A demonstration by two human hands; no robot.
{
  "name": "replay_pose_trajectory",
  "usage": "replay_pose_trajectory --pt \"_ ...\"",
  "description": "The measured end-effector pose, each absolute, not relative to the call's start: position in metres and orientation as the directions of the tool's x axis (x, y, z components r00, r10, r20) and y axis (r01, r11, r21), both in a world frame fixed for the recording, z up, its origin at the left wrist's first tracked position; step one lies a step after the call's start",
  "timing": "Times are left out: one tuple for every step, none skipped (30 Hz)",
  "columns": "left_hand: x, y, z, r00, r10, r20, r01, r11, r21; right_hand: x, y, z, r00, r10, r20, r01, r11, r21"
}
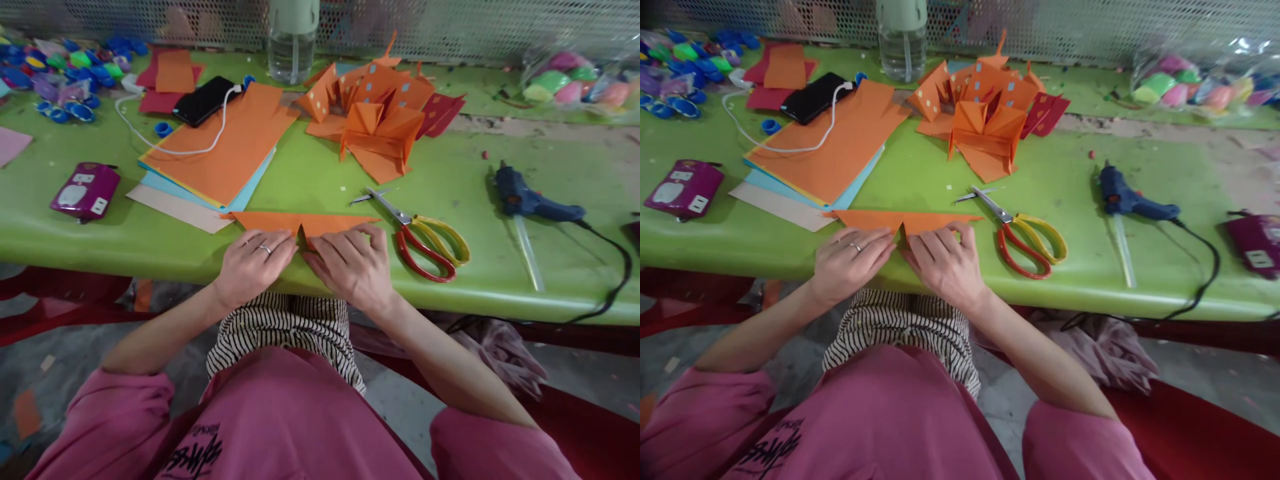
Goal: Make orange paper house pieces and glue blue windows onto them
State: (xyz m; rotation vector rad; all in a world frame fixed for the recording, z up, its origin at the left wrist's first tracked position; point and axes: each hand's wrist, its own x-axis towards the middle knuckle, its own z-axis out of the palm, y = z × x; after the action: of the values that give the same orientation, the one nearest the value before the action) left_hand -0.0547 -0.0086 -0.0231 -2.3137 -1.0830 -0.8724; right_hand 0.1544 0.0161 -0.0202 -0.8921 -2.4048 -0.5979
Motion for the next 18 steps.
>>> replay_pose_trajectory --pt "-0.0541 -0.0083 -0.0225 0.494 0.513 0.702 0.792 -0.598 -0.12 0.1545 0.0165 -0.02 -0.654 0.481 0.585 0.697 0.683 0.218" --pt "-0.0536 -0.0079 -0.0218 0.494 0.51 0.704 0.79 -0.601 -0.119 0.1546 0.0169 -0.0197 -0.648 0.489 0.584 0.703 0.678 0.214" --pt "-0.0531 -0.0075 -0.0212 0.494 0.507 0.707 0.789 -0.603 -0.119 0.1546 0.0175 -0.0196 -0.646 0.489 0.586 0.706 0.674 0.215" --pt "-0.0528 -0.0071 -0.0206 0.495 0.505 0.707 0.787 -0.605 -0.119 0.1547 0.018 -0.0195 -0.647 0.484 0.589 0.706 0.673 0.222" --pt "-0.0526 -0.0067 -0.0203 0.497 0.507 0.705 0.787 -0.606 -0.119 0.1547 0.0185 -0.0194 -0.651 0.475 0.592 0.702 0.673 0.233" --pt "-0.0526 -0.0063 -0.0201 0.498 0.512 0.7 0.787 -0.605 -0.118 0.1547 0.0189 -0.0195 -0.655 0.469 0.593 0.7 0.671 0.243" --pt "-0.0527 -0.006 -0.0203 0.498 0.521 0.693 0.791 -0.601 -0.116 0.1548 0.0192 -0.0196 -0.656 0.468 0.592 0.702 0.666 0.251" --pt "-0.0528 -0.0058 -0.0208 0.495 0.534 0.686 0.796 -0.594 -0.112 0.1549 0.0192 -0.0197 -0.653 0.473 0.591 0.708 0.659 0.254" --pt "-0.053 -0.0057 -0.0215 0.491 0.548 0.677 0.802 -0.588 -0.106 0.155 0.0191 -0.0198 -0.649 0.483 0.588 0.714 0.653 0.252" --pt "-0.053 -0.0058 -0.0223 0.486 0.559 0.671 0.807 -0.582 -0.099 0.1552 0.0189 -0.02 -0.644 0.491 0.587 0.719 0.65 0.246" --pt "-0.053 -0.006 -0.0231 0.48 0.566 0.67 0.811 -0.577 -0.094 0.1553 0.0187 -0.0201 -0.642 0.492 0.588 0.719 0.652 0.241" --pt "-0.053 -0.0064 -0.0239 0.474 0.57 0.671 0.815 -0.573 -0.09 0.1554 0.0184 -0.0201 -0.644 0.485 0.592 0.715 0.657 0.239" --pt "-0.053 -0.0069 -0.0244 0.472 0.571 0.672 0.816 -0.571 -0.088 0.1554 0.0182 -0.02 -0.648 0.474 0.597 0.707 0.665 0.24" --pt "-0.053 -0.0074 -0.0248 0.472 0.57 0.672 0.816 -0.571 -0.089 0.1554 0.0181 -0.0198 -0.65 0.463 0.602 0.702 0.67 0.242" --pt "-0.0531 -0.008 -0.0249 0.476 0.57 0.67 0.814 -0.573 -0.092 0.1554 0.0181 -0.0195 -0.65 0.454 0.61 0.7 0.67 0.246" --pt "-0.0533 -0.0085 -0.0248 0.482 0.57 0.665 0.811 -0.577 -0.093 0.1553 0.0182 -0.0192 -0.647 0.45 0.616 0.703 0.666 0.251" --pt "-0.0535 -0.009 -0.0246 0.488 0.573 0.658 0.808 -0.582 -0.093 0.1551 0.0184 -0.0188 -0.642 0.45 0.621 0.709 0.658 0.256" --pt "-0.0537 -0.0093 -0.0243 0.494 0.576 0.652 0.805 -0.585 -0.093 0.155 0.0188 -0.0184 -0.636 0.45 0.627 0.716 0.647 0.262"
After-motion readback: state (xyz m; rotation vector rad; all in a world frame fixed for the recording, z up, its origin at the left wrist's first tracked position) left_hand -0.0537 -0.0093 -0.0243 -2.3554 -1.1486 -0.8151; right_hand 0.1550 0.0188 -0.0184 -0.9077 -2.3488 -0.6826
